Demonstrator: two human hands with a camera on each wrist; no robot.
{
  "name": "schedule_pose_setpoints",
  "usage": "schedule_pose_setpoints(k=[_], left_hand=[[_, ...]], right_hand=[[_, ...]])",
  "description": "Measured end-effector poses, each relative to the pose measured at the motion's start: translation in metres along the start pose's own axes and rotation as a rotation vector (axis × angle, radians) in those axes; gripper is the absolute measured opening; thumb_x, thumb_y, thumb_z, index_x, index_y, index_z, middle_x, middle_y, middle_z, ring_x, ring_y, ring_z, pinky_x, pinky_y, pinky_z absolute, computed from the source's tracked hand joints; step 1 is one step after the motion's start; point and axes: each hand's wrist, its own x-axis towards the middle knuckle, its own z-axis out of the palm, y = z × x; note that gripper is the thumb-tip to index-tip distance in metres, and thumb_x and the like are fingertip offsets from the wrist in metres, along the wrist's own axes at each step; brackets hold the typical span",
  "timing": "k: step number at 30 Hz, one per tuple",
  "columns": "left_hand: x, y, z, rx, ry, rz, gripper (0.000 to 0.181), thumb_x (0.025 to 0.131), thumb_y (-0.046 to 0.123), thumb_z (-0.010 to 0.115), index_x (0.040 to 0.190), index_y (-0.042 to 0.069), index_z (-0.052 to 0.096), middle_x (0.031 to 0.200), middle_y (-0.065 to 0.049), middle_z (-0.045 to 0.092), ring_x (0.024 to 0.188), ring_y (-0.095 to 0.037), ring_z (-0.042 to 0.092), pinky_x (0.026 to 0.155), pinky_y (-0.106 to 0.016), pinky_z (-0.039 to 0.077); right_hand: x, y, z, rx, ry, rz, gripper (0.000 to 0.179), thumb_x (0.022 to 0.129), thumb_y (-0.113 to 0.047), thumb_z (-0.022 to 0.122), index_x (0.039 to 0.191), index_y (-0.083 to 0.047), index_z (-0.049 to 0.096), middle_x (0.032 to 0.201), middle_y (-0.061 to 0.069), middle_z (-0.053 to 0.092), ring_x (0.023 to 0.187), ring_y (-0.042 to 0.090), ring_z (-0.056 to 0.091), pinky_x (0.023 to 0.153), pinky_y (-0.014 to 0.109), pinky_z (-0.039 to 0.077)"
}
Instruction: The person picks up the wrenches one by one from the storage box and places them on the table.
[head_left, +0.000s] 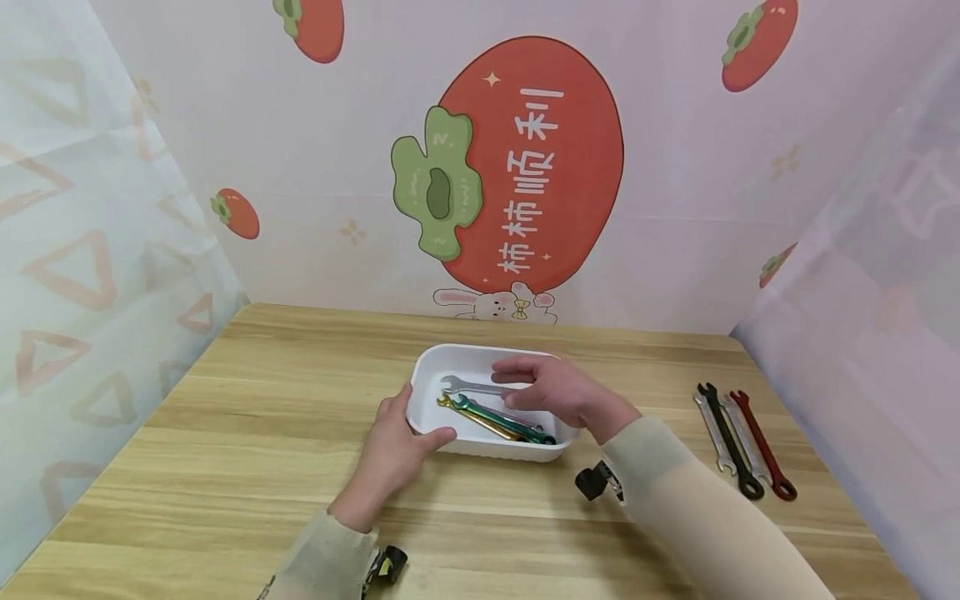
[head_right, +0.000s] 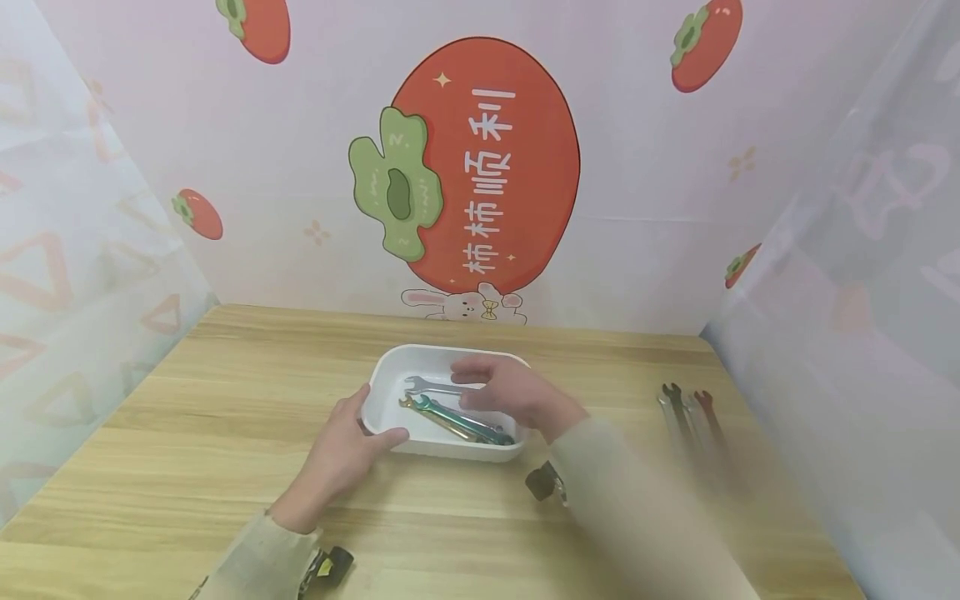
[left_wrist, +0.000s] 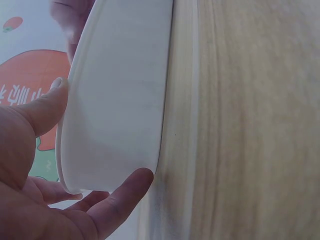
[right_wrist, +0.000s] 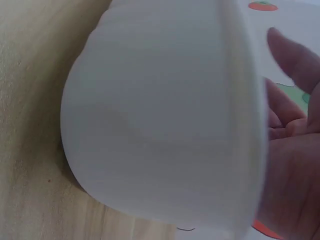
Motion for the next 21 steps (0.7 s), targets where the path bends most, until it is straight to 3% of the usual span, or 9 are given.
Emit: schedule_pose_setpoints(k=[4, 10, 21], left_hand=[[-0.001, 0.000, -0.001, 0.002, -0.004, -0.002, 0.100, 0.082, 0.033, 0.084, 0.154, -0.005, 0.027, 0.139, -0.026, 0.043, 0.115, -0.036, 0.051, 0.102, -0.051, 0.040], [-0.001, 0.001, -0.001, 0.005, -0.003, -0.004, 0.100, 0.082, 0.033, 0.084, 0.154, -0.005, 0.026, 0.140, -0.025, 0.043, 0.114, -0.035, 0.051, 0.101, -0.052, 0.040], [0.000, -0.001, 0.001, -0.006, 0.001, 0.005, 0.100, 0.082, 0.033, 0.084, 0.154, -0.005, 0.026, 0.141, -0.026, 0.042, 0.117, -0.035, 0.050, 0.102, -0.052, 0.039]], right_hand=[[0.008, 0.003, 0.005, -0.060, 0.005, 0.005, 0.052, 0.088, 0.004, 0.071, 0.137, -0.013, 0.062, 0.131, 0.006, 0.062, 0.115, 0.026, 0.061, 0.091, 0.038, 0.052], [0.014, 0.010, 0.010, -0.164, 0.019, 0.040, 0.053, 0.083, 0.004, 0.076, 0.132, -0.014, 0.066, 0.129, 0.005, 0.064, 0.115, 0.023, 0.061, 0.093, 0.039, 0.050], [0.021, 0.019, 0.017, -0.177, 0.090, 0.041, 0.052, 0.078, 0.011, 0.078, 0.124, -0.012, 0.069, 0.119, 0.003, 0.067, 0.111, 0.021, 0.063, 0.093, 0.039, 0.050]])
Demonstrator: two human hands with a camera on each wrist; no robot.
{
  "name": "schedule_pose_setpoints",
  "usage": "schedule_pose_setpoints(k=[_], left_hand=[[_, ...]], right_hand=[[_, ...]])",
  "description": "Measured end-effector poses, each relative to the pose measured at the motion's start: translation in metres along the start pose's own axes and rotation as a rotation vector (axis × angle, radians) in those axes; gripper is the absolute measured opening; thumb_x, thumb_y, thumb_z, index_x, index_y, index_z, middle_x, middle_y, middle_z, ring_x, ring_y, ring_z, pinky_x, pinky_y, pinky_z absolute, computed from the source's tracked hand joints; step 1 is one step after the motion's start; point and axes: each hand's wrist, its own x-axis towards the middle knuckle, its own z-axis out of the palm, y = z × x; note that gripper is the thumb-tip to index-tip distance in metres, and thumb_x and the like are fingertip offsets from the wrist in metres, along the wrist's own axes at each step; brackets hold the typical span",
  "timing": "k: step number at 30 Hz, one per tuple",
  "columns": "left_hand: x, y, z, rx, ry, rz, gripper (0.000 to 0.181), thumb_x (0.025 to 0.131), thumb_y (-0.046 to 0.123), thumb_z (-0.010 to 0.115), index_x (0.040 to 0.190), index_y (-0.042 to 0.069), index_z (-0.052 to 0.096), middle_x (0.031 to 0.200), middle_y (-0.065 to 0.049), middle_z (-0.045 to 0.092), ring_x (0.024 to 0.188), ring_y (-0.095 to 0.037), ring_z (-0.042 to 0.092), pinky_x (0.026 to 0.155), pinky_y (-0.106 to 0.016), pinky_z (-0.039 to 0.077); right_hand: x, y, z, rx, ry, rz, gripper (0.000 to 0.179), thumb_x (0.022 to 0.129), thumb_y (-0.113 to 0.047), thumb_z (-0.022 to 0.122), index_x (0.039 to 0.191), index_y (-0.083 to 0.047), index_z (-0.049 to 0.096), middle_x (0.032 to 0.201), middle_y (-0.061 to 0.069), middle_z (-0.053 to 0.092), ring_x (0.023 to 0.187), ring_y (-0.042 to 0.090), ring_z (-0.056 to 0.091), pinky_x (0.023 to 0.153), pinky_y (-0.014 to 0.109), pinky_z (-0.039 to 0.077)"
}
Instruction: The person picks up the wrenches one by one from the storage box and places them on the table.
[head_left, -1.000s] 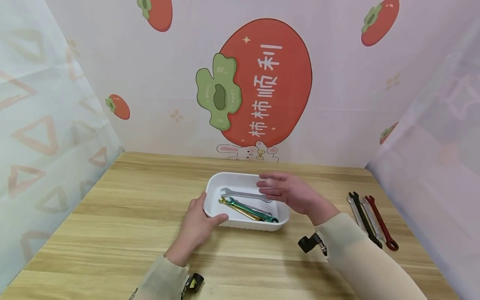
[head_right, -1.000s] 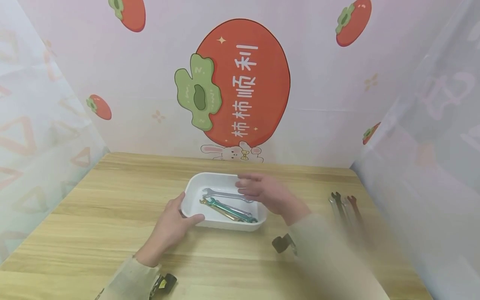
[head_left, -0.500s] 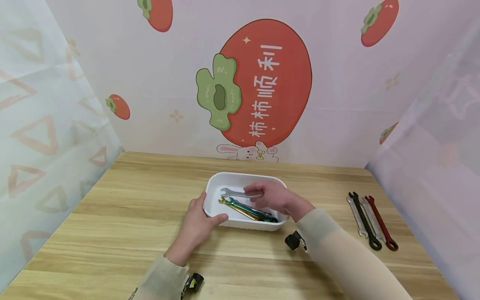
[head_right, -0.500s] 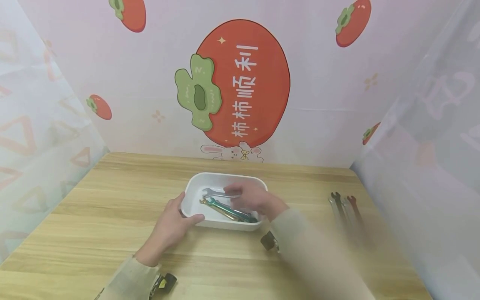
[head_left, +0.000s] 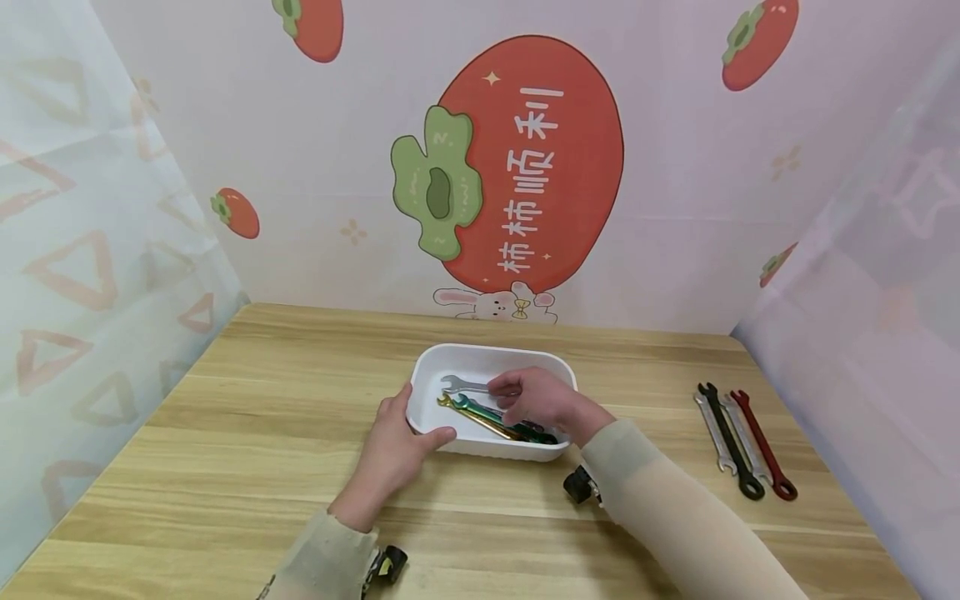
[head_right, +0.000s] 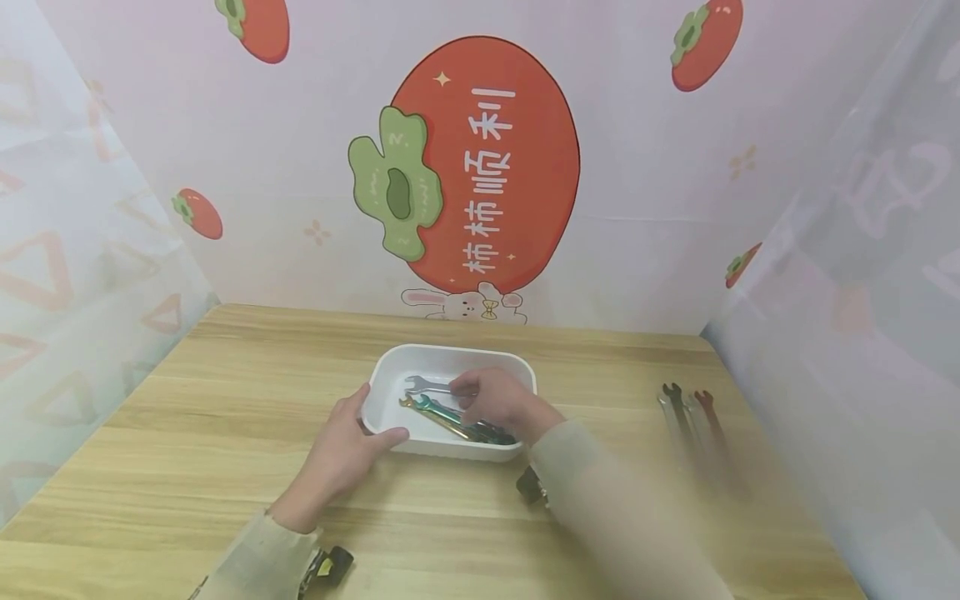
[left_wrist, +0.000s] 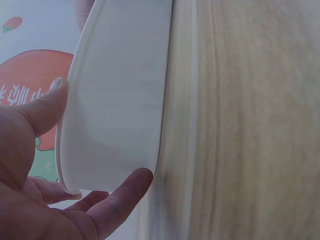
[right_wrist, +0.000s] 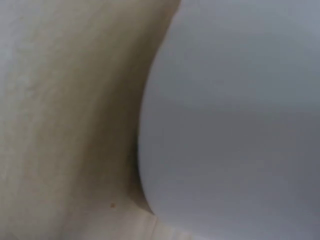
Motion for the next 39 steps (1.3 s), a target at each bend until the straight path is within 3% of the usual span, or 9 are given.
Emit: schedule_pose_setpoints(k=[14, 21, 35, 39], left_hand=[[-0.0004, -0.0009, 0.0004, 0.005, 0.005, 0.002, 0.100, 0.081, 0.033, 0.085, 0.153, -0.006, 0.027, 0.139, -0.026, 0.044, 0.115, -0.036, 0.050, 0.101, -0.052, 0.040], [-0.0002, -0.0006, 0.0006, 0.007, 0.004, -0.002, 0.100, 0.081, 0.033, 0.085, 0.154, -0.005, 0.027, 0.140, -0.025, 0.043, 0.116, -0.035, 0.050, 0.101, -0.052, 0.040], [0.0001, -0.0012, 0.0011, 0.012, 0.003, -0.004, 0.101, 0.081, 0.033, 0.085, 0.154, -0.005, 0.026, 0.141, -0.025, 0.042, 0.115, -0.035, 0.050, 0.100, -0.051, 0.041], [-0.0011, -0.0002, 0.0003, 0.016, 0.000, -0.007, 0.100, 0.082, 0.033, 0.084, 0.154, -0.005, 0.027, 0.141, -0.026, 0.042, 0.116, -0.035, 0.050, 0.101, -0.051, 0.040]], right_hand=[[0.0023, -0.0010, 0.0078, -0.169, 0.060, 0.032, 0.043, 0.078, 0.009, 0.078, 0.114, -0.015, 0.076, 0.106, -0.003, 0.070, 0.100, 0.016, 0.064, 0.094, 0.042, 0.048], [0.0025, -0.0021, 0.0092, -0.283, 0.130, 0.029, 0.040, 0.081, 0.011, 0.069, 0.110, -0.016, 0.075, 0.100, -0.005, 0.068, 0.096, 0.019, 0.059, 0.093, 0.042, 0.047], [0.0015, -0.0033, 0.0042, -0.232, 0.206, 0.022, 0.037, 0.081, 0.013, 0.065, 0.105, -0.012, 0.076, 0.094, -0.001, 0.068, 0.090, 0.020, 0.060, 0.083, 0.038, 0.051], [0.0011, -0.0038, 0.0026, -0.179, 0.259, 0.011, 0.036, 0.080, 0.011, 0.068, 0.105, -0.014, 0.075, 0.096, -0.001, 0.067, 0.093, 0.021, 0.058, 0.082, 0.038, 0.050]])
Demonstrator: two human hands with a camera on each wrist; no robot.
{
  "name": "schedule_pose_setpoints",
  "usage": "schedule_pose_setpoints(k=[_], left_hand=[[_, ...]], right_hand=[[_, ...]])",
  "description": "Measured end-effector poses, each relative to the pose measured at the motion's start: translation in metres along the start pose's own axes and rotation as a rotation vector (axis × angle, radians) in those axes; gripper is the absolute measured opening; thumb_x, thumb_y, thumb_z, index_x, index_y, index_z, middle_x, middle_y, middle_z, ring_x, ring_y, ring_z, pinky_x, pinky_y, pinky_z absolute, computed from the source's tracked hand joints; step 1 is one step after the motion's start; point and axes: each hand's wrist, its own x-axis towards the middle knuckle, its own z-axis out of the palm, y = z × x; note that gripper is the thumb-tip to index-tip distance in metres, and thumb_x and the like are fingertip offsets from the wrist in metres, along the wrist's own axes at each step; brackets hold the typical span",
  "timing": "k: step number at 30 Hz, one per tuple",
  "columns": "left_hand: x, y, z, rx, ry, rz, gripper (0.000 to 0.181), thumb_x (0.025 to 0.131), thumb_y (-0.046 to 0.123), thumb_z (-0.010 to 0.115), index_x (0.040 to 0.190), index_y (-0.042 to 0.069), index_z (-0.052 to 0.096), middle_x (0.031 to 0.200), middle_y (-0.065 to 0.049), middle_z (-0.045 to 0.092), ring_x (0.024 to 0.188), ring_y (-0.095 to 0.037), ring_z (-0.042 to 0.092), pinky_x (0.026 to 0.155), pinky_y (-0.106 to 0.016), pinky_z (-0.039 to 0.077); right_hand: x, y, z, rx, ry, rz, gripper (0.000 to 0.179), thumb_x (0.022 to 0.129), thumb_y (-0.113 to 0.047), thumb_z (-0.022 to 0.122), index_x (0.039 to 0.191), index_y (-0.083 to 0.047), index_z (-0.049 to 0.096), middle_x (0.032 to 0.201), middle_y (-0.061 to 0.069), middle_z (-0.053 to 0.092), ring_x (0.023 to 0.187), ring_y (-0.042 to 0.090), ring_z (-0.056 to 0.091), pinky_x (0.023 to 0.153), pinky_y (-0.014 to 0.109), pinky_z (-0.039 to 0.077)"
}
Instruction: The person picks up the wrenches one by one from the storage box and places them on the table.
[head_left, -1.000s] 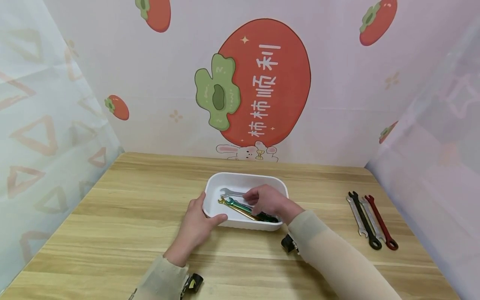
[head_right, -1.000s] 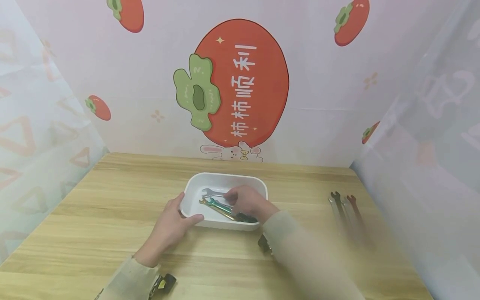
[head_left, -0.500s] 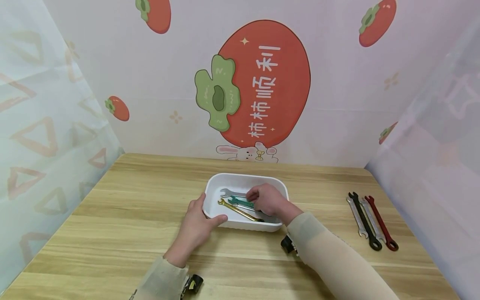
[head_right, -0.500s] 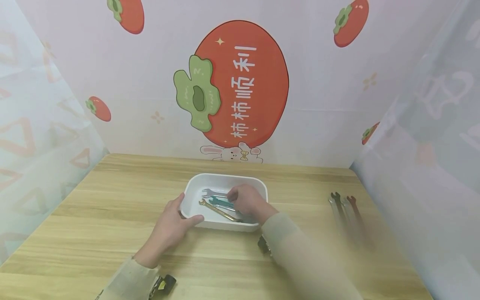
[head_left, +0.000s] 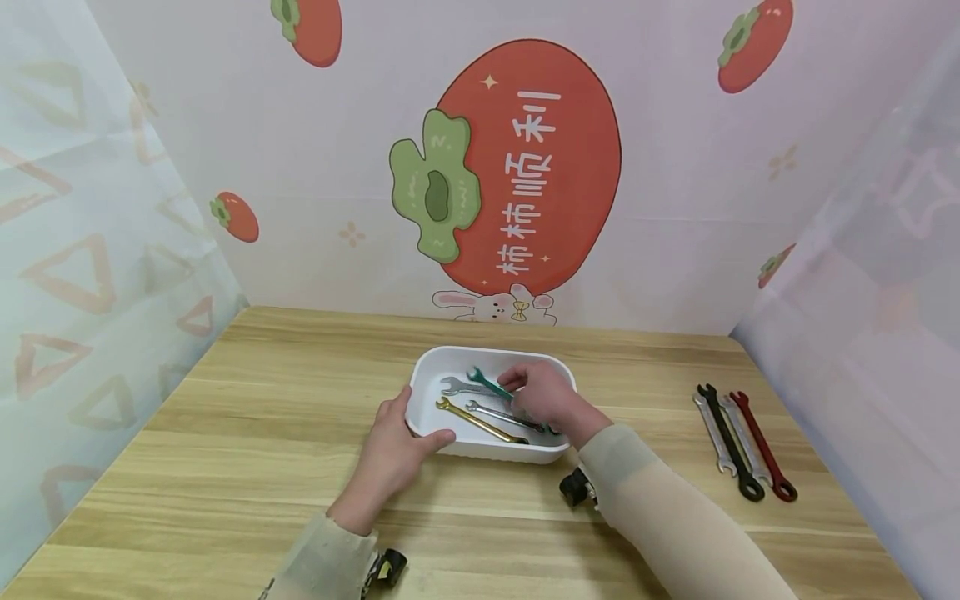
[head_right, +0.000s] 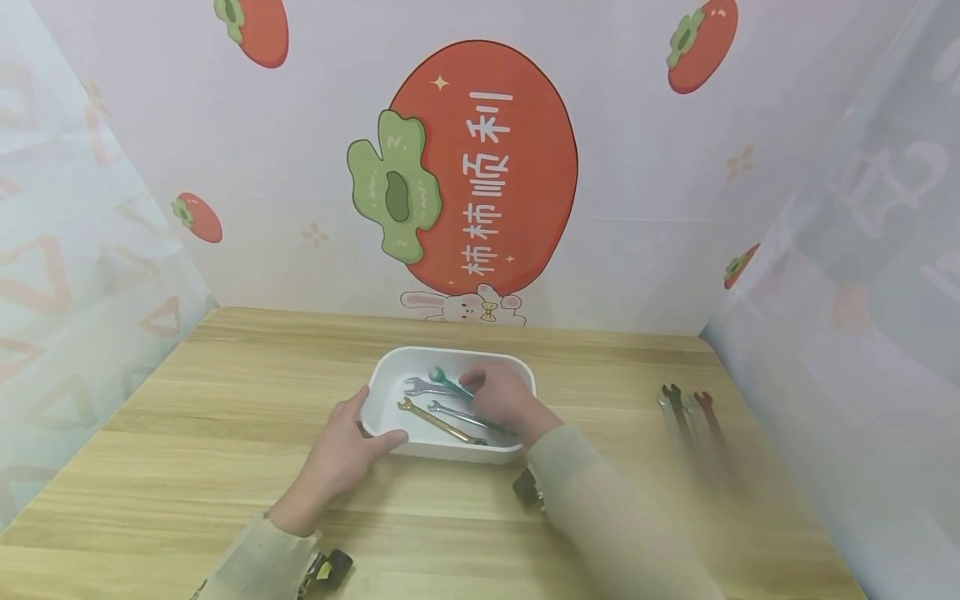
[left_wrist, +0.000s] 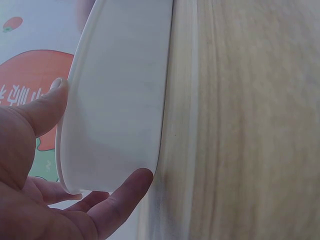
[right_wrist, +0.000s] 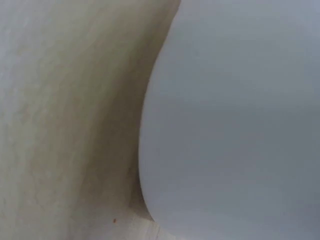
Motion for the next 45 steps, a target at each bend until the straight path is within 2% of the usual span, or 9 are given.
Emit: schedule_pose_setpoints(k=[7, 12, 16, 20, 27, 31, 39, 41, 45], left_hand=[[0.000, 0.000, 0.001, -0.012, 0.001, 0.006, 0.100, 0.082, 0.032, 0.084, 0.155, -0.004, 0.026, 0.141, -0.025, 0.042, 0.115, -0.035, 0.051, 0.100, -0.051, 0.041], [0.001, -0.001, 0.002, -0.012, 0.012, 0.011, 0.100, 0.081, 0.031, 0.085, 0.154, -0.004, 0.027, 0.138, -0.024, 0.045, 0.112, -0.034, 0.052, 0.098, -0.050, 0.042], [0.001, -0.002, 0.003, -0.005, 0.015, 0.014, 0.101, 0.080, 0.033, 0.085, 0.154, -0.004, 0.027, 0.137, -0.024, 0.045, 0.113, -0.035, 0.052, 0.099, -0.051, 0.041], [0.002, -0.003, 0.004, -0.006, 0.010, 0.006, 0.102, 0.080, 0.033, 0.085, 0.155, -0.004, 0.026, 0.137, -0.024, 0.045, 0.112, -0.034, 0.052, 0.099, -0.051, 0.042], [0.001, -0.002, 0.003, -0.005, 0.007, 0.005, 0.102, 0.081, 0.033, 0.085, 0.155, -0.003, 0.025, 0.142, -0.025, 0.042, 0.117, -0.036, 0.050, 0.102, -0.052, 0.039], [0.001, -0.002, 0.003, 0.002, 0.006, 0.012, 0.102, 0.081, 0.034, 0.084, 0.155, -0.004, 0.025, 0.142, -0.026, 0.041, 0.120, -0.037, 0.049, 0.103, -0.052, 0.038], [0.001, -0.002, 0.003, 0.004, 0.011, 0.017, 0.102, 0.080, 0.035, 0.085, 0.155, -0.004, 0.026, 0.138, -0.024, 0.044, 0.117, -0.036, 0.051, 0.102, -0.052, 0.039], [0.001, -0.002, 0.003, 0.002, 0.010, 0.013, 0.102, 0.080, 0.034, 0.085, 0.155, -0.003, 0.026, 0.138, -0.024, 0.045, 0.116, -0.035, 0.051, 0.102, -0.052, 0.039], [0.001, -0.002, 0.003, 0.002, 0.009, 0.008, 0.102, 0.081, 0.033, 0.085, 0.155, -0.003, 0.025, 0.140, -0.024, 0.044, 0.118, -0.035, 0.050, 0.103, -0.052, 0.038]], right_hand=[[0.000, -0.001, -0.003, 0.145, 0.047, 0.045, 0.038, 0.082, 0.008, 0.071, 0.111, -0.016, 0.073, 0.103, 0.000, 0.066, 0.100, 0.026, 0.055, 0.085, 0.041, 0.047], [0.000, -0.002, -0.005, 0.151, 0.027, 0.068, 0.040, 0.082, 0.004, 0.074, 0.116, -0.018, 0.072, 0.107, -0.001, 0.065, 0.103, 0.026, 0.053, 0.086, 0.040, 0.047], [0.000, -0.003, -0.007, 0.132, 0.016, 0.065, 0.045, 0.083, 0.002, 0.076, 0.123, -0.017, 0.070, 0.109, 0.000, 0.064, 0.103, 0.026, 0.053, 0.080, 0.038, 0.050], [0.001, -0.005, -0.009, 0.167, 0.005, 0.054, 0.047, 0.085, 0.002, 0.075, 0.128, -0.014, 0.067, 0.112, 0.003, 0.061, 0.104, 0.028, 0.053, 0.075, 0.037, 0.053], [0.001, -0.007, -0.020, 0.234, 0.026, 0.013, 0.048, 0.088, 0.001, 0.074, 0.131, -0.016, 0.062, 0.115, 0.005, 0.060, 0.100, 0.029, 0.056, 0.078, 0.040, 0.054], [0.001, -0.007, -0.029, 0.320, 0.032, 0.002, 0.049, 0.090, 0.001, 0.071, 0.134, -0.015, 0.058, 0.118, 0.009, 0.056, 0.098, 0.030, 0.060, 0.084, 0.044, 0.054], [0.003, 0.003, -0.051, 0.630, 0.042, 0.025, 0.056, 0.093, 0.007, 0.064, 0.144, -0.010, 0.050, 0.121, 0.016, 0.050, 0.104, 0.037, 0.064, 0.081, 0.038, 0.056], [0.001, 0.006, -0.058, 0.680, 0.026, 0.021, 0.057, 0.094, 0.007, 0.062, 0.147, -0.008, 0.046, 0.120, 0.017, 0.050, 0.106, 0.038, 0.063, 0.081, 0.038, 0.056], [-0.002, 0.010, -0.070, 0.729, 0.008, 0.021, 0.057, 0.096, 0.008, 0.059, 0.149, -0.006, 0.043, 0.117, 0.018, 0.051, 0.099, 0.032, 0.066, 0.079, 0.035, 0.056]])
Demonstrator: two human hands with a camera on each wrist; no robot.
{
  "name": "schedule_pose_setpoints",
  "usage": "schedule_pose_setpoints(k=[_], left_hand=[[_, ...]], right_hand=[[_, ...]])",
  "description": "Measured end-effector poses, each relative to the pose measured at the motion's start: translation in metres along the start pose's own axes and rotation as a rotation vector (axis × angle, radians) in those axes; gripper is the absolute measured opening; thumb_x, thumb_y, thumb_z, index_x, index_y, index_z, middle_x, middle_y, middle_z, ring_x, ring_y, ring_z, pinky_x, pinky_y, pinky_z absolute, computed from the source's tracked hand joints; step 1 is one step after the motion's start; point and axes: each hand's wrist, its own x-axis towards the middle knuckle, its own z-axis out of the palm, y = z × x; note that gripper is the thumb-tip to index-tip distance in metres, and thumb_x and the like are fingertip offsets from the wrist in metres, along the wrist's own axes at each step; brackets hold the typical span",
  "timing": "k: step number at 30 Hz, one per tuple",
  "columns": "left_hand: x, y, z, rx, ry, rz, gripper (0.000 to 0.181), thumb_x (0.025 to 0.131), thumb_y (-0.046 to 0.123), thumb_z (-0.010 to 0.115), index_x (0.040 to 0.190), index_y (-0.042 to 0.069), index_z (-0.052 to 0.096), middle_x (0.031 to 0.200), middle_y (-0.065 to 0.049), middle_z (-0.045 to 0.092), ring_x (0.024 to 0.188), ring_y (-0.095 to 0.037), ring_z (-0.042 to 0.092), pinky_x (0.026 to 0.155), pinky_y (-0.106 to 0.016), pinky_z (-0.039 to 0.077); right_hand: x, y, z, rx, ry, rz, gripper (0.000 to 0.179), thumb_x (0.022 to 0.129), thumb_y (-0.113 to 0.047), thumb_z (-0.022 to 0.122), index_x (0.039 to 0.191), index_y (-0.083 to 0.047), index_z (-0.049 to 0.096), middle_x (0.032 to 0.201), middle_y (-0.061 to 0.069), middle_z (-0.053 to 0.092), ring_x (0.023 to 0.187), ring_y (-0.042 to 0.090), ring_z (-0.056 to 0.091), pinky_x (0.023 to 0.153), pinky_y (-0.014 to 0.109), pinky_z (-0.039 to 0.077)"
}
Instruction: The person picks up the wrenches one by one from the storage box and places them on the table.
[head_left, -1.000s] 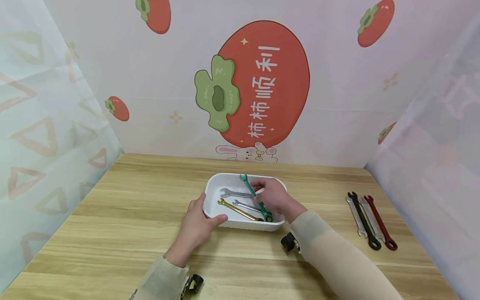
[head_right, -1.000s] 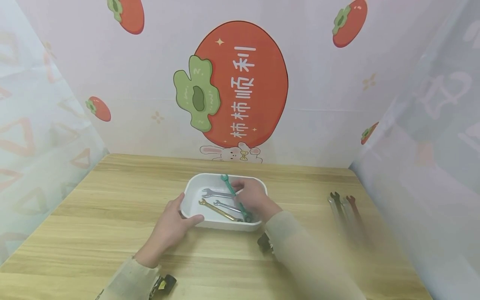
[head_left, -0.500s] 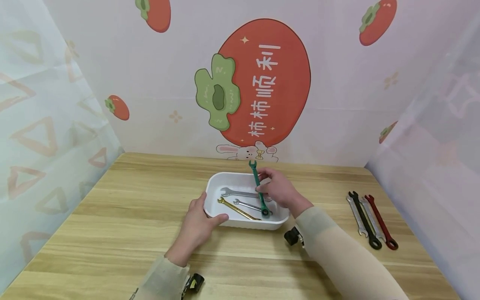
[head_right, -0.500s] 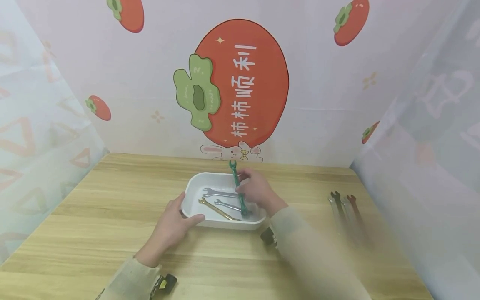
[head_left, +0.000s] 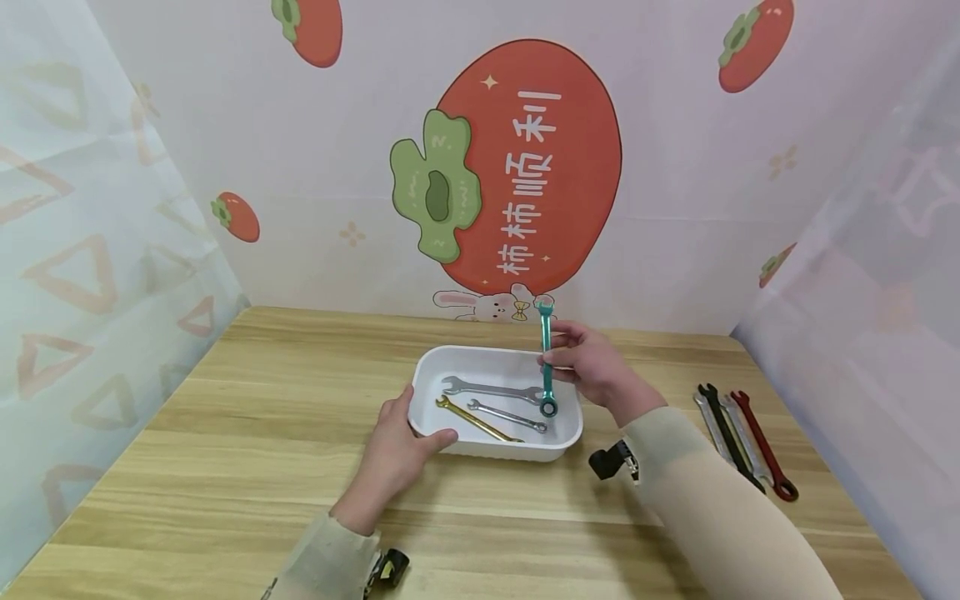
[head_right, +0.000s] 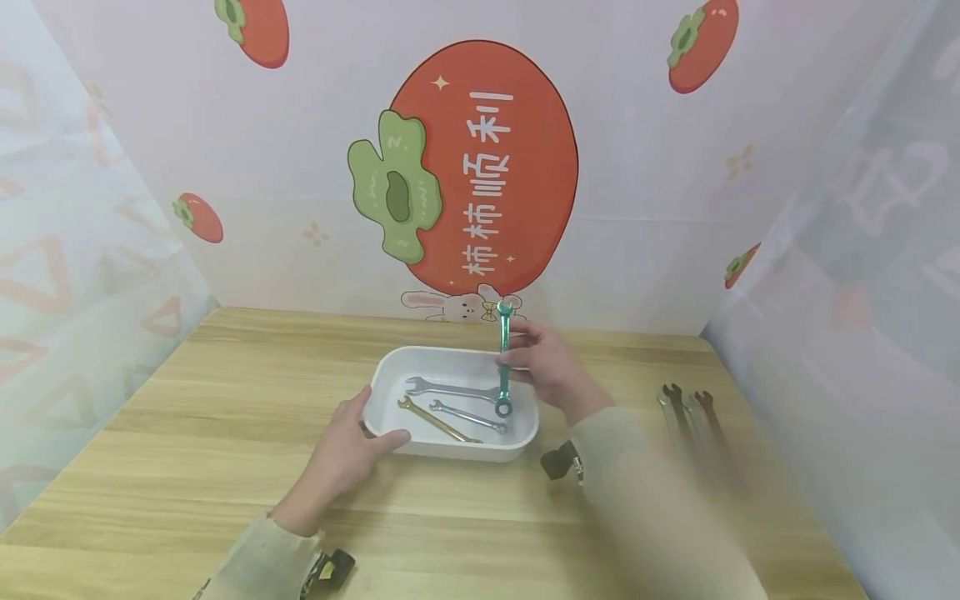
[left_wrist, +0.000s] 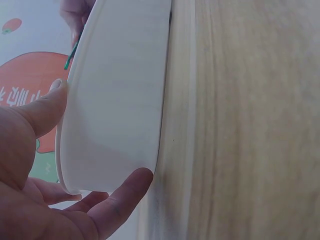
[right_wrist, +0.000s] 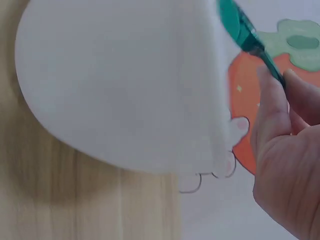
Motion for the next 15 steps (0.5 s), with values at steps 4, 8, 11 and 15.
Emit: schedule_pose_setpoints(k=[4, 8, 11, 15], left_hand=[[0.000, 0.000, 0.000, 0.006, 0.001, 0.003, 0.102, 0.081, 0.034, 0.085, 0.155, -0.003, 0.025, 0.141, -0.025, 0.043, 0.120, -0.037, 0.049, 0.104, -0.053, 0.037], [0.000, 0.000, 0.000, 0.008, 0.001, 0.005, 0.102, 0.081, 0.033, 0.085, 0.155, -0.003, 0.025, 0.139, -0.024, 0.044, 0.118, -0.036, 0.050, 0.103, -0.052, 0.038], [0.001, 0.000, 0.001, 0.006, 0.002, 0.007, 0.103, 0.081, 0.033, 0.085, 0.155, -0.003, 0.024, 0.137, -0.023, 0.045, 0.115, -0.034, 0.051, 0.102, -0.051, 0.039], [0.001, -0.001, 0.001, 0.003, 0.004, 0.014, 0.103, 0.081, 0.033, 0.085, 0.155, -0.003, 0.025, 0.136, -0.022, 0.046, 0.113, -0.033, 0.051, 0.101, -0.050, 0.040]], right_hand=[[-0.003, -0.004, -0.012, 0.026, 0.030, 0.017, 0.055, 0.096, 0.009, 0.058, 0.147, -0.006, 0.044, 0.115, 0.017, 0.050, 0.094, 0.028, 0.067, 0.079, 0.033, 0.056], [-0.008, -0.006, -0.027, 0.031, 0.063, 0.028, 0.055, 0.096, 0.010, 0.056, 0.147, -0.005, 0.042, 0.112, 0.015, 0.048, 0.098, 0.030, 0.064, 0.081, 0.033, 0.056], [-0.013, -0.006, -0.040, 0.033, 0.055, 0.021, 0.055, 0.096, 0.010, 0.055, 0.148, -0.003, 0.039, 0.111, 0.014, 0.048, 0.093, 0.025, 0.064, 0.081, 0.032, 0.056], [-0.020, -0.007, -0.059, 0.039, 0.051, 0.017, 0.054, 0.096, 0.011, 0.055, 0.146, -0.002, 0.039, 0.109, 0.014, 0.048, 0.085, 0.020, 0.066, 0.080, 0.032, 0.056]])
